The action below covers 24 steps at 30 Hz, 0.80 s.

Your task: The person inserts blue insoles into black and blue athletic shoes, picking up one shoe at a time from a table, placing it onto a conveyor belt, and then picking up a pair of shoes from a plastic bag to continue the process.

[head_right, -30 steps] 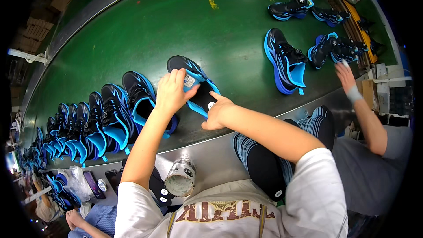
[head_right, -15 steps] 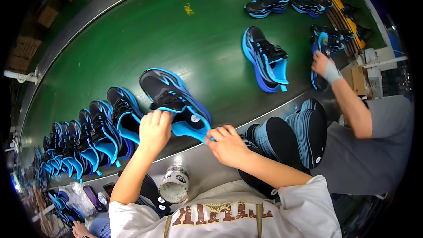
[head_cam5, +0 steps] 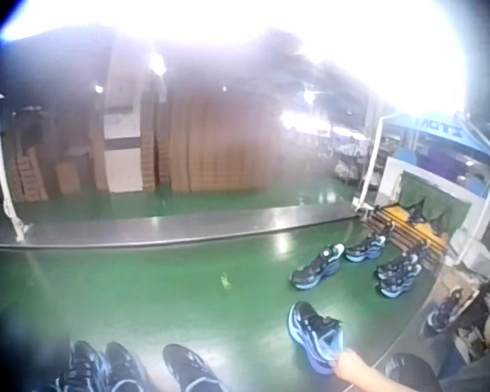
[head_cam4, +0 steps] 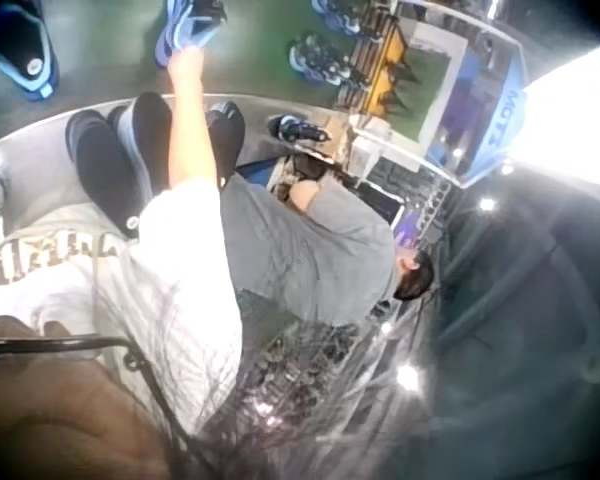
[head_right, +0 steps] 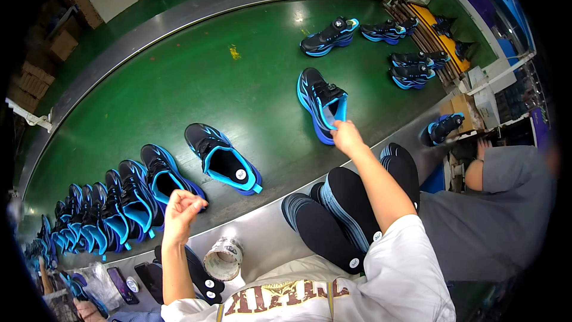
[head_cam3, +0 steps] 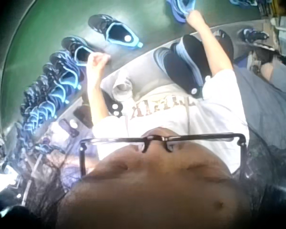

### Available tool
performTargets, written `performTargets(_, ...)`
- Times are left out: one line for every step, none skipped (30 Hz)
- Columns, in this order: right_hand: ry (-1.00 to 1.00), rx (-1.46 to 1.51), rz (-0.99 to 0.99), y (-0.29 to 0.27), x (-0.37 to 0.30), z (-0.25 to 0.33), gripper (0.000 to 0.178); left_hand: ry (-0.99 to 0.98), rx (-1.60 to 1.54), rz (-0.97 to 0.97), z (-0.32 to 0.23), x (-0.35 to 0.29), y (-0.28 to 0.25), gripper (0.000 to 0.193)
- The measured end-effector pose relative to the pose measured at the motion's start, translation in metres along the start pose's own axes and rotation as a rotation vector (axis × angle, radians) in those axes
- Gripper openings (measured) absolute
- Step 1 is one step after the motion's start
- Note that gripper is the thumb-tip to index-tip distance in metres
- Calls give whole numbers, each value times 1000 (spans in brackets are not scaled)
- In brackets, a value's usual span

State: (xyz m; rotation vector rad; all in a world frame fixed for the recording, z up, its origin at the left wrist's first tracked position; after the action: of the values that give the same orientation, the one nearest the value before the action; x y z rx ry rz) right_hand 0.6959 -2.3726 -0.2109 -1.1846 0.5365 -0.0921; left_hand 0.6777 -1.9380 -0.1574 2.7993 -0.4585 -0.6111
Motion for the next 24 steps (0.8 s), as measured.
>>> performTargets(-73, 16, -46, 1, -7, 23, 24, -17, 19, 33, 5, -8, -2, 14)
performTargets(-147, 73, -53, 7, -12, 34, 25, -35, 22, 20, 6, -12, 2, 13)
performTargets(-178, 80, -24, 15, -17, 43, 26, -47, -2, 22, 8, -11, 5, 10)
performTargets(-222, 89, 6, 22, -22, 59, 26, -52, -25, 11, 9, -12, 6, 9)
performTargets(-345, 161, 10, 24, -33, 76, 27, -43, -31, 25, 7, -10, 10, 14)
performTargets(-467, 229, 13, 24, -47, 92, 29, -48, -39, 4, 14, -6, 8, 16)
performTargets(-532, 285, -12, 28, -58, 103, 32, -31, -148, 21, 17, 0, 9, 16)
performTargets(-643, 359, -123, 24, -74, 112, 35, -14, -255, 40, 17, 6, 13, 19)
performTargets(-677, 349, -175, 16, -92, 121, 33, 31, -180, -2, 13, 11, 16, 25)
performTargets(-695, 325, -235, 5, -111, 122, 32, 72, -112, -25, 12, 21, 25, 32)
performTargets(-704, 297, -244, -1, -129, 119, 30, 97, -14, -120, 10, 30, 28, 43)
performTargets(-702, 260, -257, -6, -147, 108, 28, 189, 181, -174, -8, 34, 50, 46)
performTargets(-706, 172, -230, -5, -167, 97, 28, 260, 391, -155, -15, 47, 59, 45)
performTargets(-703, 81, -201, -1, -189, 84, 29, 339, 554, -151, -23, 60, 75, 46)
performTargets(-620, 58, -135, 4, -210, 73, 34, 400, 677, -189, -25, 74, 88, 44)
performTargets(-539, 39, -67, 10, -229, 63, 38, 540, 925, -220, -26, 89, 102, 36)
performTargets(-448, 55, 6, 14, -246, 55, 42, 625, 1054, -198, -24, 102, 113, 36)
performTargets(-353, 75, 78, 20, -261, 47, 47, 651, 1174, -185, -20, 115, 121, 52)
performTargets(-297, 101, 113, 30, -273, 32, 50, 616, 1277, -122, -9, 132, 128, 56)
performTargets(-278, 103, 109, 37, -282, 18, 51, 577, 1379, -61, 1, 148, 131, 60)
performTargets(-269, 112, 106, 46, -287, 5, 51, 564, 1431, -51, 8, 158, 130, 59)
performTargets(-258, 117, 101, 46, -288, -3, 52, 555, 1477, -41, 12, 167, 130, 58)
performTargets(-222, 173, 152, 41, -290, -8, 53, 543, 1524, -33, 16, 176, 130, 57)
performTargets(-170, 223, 197, 33, -292, -10, 55, 554, 1434, -7, 15, 184, 130, 49)
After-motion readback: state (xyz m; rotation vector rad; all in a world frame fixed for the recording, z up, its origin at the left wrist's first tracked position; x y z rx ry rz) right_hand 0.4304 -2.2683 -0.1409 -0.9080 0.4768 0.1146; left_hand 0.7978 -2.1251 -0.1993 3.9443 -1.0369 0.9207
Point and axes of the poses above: each hand's wrist, its own x-axis towards the middle knuckle, its own y-axis out of the palm, z = x × y, the point moved 3 cm from there along x, towards the middle knuckle, and after that the axes turned 3 degrees about z, right-handed, at the moved point
